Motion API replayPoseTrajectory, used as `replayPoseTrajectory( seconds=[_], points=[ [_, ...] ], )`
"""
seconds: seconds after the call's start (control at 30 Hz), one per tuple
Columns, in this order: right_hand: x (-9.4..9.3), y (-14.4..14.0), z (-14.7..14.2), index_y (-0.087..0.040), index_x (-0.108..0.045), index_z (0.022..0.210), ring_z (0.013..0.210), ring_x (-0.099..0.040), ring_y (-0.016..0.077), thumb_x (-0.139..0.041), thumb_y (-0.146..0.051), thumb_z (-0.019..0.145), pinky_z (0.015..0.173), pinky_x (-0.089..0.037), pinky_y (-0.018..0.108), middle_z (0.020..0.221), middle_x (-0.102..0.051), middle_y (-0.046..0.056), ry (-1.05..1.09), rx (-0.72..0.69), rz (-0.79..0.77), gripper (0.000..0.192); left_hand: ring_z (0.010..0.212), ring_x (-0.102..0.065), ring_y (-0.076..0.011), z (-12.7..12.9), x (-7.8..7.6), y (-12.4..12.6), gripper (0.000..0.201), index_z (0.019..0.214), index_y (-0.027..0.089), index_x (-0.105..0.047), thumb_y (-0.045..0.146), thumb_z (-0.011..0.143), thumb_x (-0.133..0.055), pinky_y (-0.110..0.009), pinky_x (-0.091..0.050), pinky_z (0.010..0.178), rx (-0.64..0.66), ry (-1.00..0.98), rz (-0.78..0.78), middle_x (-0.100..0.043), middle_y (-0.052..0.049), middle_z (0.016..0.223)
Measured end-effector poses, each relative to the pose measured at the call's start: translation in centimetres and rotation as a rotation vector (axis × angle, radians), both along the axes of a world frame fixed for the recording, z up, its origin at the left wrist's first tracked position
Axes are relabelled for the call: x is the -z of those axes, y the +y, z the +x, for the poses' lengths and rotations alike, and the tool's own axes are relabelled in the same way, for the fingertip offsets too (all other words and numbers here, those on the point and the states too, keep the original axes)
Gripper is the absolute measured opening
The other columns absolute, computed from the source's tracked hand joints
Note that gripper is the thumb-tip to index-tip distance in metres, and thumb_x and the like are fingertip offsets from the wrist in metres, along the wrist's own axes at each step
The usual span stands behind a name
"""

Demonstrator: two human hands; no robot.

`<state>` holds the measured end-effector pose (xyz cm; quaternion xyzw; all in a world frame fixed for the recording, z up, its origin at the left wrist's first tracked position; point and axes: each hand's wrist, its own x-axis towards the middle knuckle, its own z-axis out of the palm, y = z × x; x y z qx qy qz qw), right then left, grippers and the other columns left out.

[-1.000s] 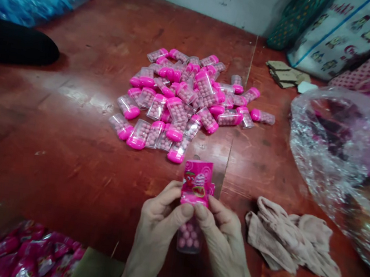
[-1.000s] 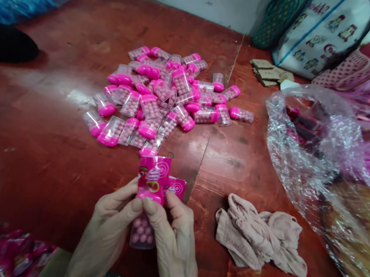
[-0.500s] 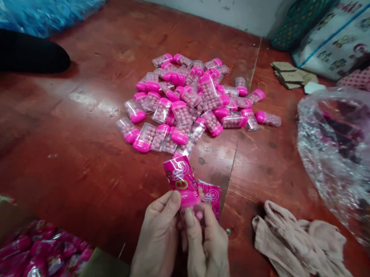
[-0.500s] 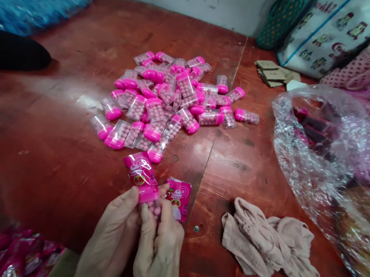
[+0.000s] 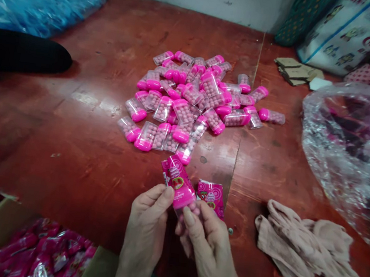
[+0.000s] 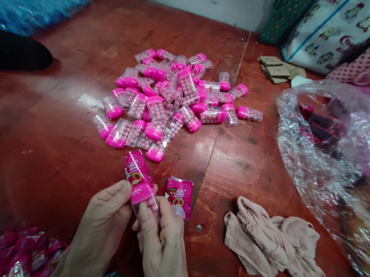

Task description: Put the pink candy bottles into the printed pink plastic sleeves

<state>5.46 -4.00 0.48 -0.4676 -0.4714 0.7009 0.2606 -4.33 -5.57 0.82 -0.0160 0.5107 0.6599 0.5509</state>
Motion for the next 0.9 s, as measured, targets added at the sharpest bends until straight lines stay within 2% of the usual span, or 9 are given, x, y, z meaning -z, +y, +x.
replayPoseTrajectory(
  seconds=[0.07, 0.17, 0.27, 0.4, 0.5, 0.6, 0.67, 0.77, 0.9],
  points=[
    [0.3, -0.6, 0.1, -0.019, -0.061, 0.083, 0.049, -0.044, 0.0097, -0.051, -0.046, 0.085, 0.041, -0.035, 0.019, 0.065, -0.056, 0.001, -0.062, 0.026, 0.086, 0.029, 0.048, -0.051, -0.01, -0.2, 0.2, 0.2, 0.017, 0.059, 0.013, -0.061, 0.024, 0.067, -0.07, -0.022, -0.041, 0.047, -0.05, 0.006, -0.026, -0.058, 0.001, 0.055],
    [0.7, -1.1, 0.5, -0.021, -0.062, 0.089, 0.055, -0.049, 0.0127, -0.053, -0.045, 0.084, 0.047, -0.04, 0.021, 0.068, -0.058, 0.001, -0.124, 0.038, 0.18, 0.026, 0.05, -0.052, -0.0107, -0.5, 0.7, 0.2, 0.015, 0.06, 0.014, -0.06, 0.025, 0.066, -0.069, -0.023, -0.043, 0.052, -0.085, -0.005, -0.048, -0.056, 0.002, 0.054],
    [0.8, -1.0, 0.8, -0.022, -0.063, 0.09, 0.059, -0.052, 0.0145, -0.052, -0.044, 0.085, 0.051, -0.043, 0.021, 0.069, -0.06, 0.002, -0.129, 0.003, 0.181, 0.025, 0.049, -0.05, -0.01, -0.6, 1.1, 0.2, 0.016, 0.059, 0.015, -0.059, 0.025, 0.067, -0.068, -0.022, -0.042, 0.05, -0.101, 0.016, -0.044, -0.055, 0.003, 0.055],
    [0.7, -1.1, 0.6, -0.026, -0.064, 0.093, 0.066, -0.057, 0.0179, -0.056, -0.041, 0.082, 0.057, -0.045, 0.024, 0.075, -0.063, 0.002, -0.145, -0.019, 0.259, 0.021, 0.044, -0.043, -0.0062, -0.3, 1.1, 0.3, 0.019, 0.057, 0.015, -0.055, 0.023, 0.071, -0.066, -0.018, -0.036, 0.045, -0.196, 0.138, -0.031, -0.048, 0.006, 0.049],
    [0.6, -1.9, 0.3, -0.027, -0.064, 0.099, 0.074, -0.058, 0.0186, -0.055, -0.039, 0.083, 0.065, -0.046, 0.024, 0.084, -0.064, 0.003, -0.198, -0.009, 0.269, 0.022, 0.038, -0.041, -0.0053, -0.2, 0.8, 0.3, 0.022, 0.061, 0.015, -0.055, 0.03, 0.077, -0.06, -0.018, -0.032, 0.04, -0.148, 0.13, -0.104, -0.048, 0.006, 0.049],
    [0.7, -2.2, 0.4, -0.027, -0.063, 0.103, 0.073, -0.057, 0.0166, -0.053, -0.039, 0.085, 0.066, -0.046, 0.023, 0.083, -0.063, 0.001, -0.204, -0.053, 0.198, 0.024, 0.037, -0.043, -0.0058, -0.3, 0.8, 0.3, 0.027, 0.065, 0.015, -0.056, 0.037, 0.08, -0.057, -0.019, -0.033, 0.039, -0.093, 0.162, -0.142, -0.051, 0.005, 0.05],
    [0.7, -1.9, 0.6, -0.026, -0.062, 0.105, 0.069, -0.057, 0.0155, -0.054, -0.041, 0.085, 0.061, -0.045, 0.022, 0.08, -0.063, 0.001, -0.188, -0.057, 0.167, 0.026, 0.038, -0.046, -0.0062, -0.5, 0.9, 0.4, 0.028, 0.062, 0.015, -0.055, 0.037, 0.078, -0.059, -0.019, -0.038, 0.043, -0.106, 0.17, -0.11, -0.051, 0.006, 0.048],
    [0.7, -1.2, 0.9, -0.025, -0.062, 0.103, 0.066, -0.056, 0.0147, -0.053, -0.04, 0.086, 0.057, -0.044, 0.021, 0.076, -0.062, 0.001, -0.171, -0.091, 0.174, 0.025, 0.043, -0.051, -0.0085, -1.2, 1.0, 0.7, 0.025, 0.065, 0.014, -0.058, 0.036, 0.075, -0.063, -0.022, -0.043, 0.049, -0.123, 0.113, -0.066, -0.058, 0.003, 0.053],
    [0.1, -0.9, 1.4, -0.028, -0.063, 0.094, 0.073, -0.057, 0.0149, -0.053, -0.037, 0.086, 0.066, -0.045, 0.021, 0.076, -0.062, -0.001, -0.221, -0.175, 0.22, 0.016, 0.049, -0.056, -0.0117, -2.4, 1.0, 1.6, 0.022, 0.072, 0.013, -0.062, 0.035, 0.075, -0.064, -0.023, -0.044, 0.051, -0.057, 0.104, 0.006, -0.063, -0.001, 0.057]
  ],
)
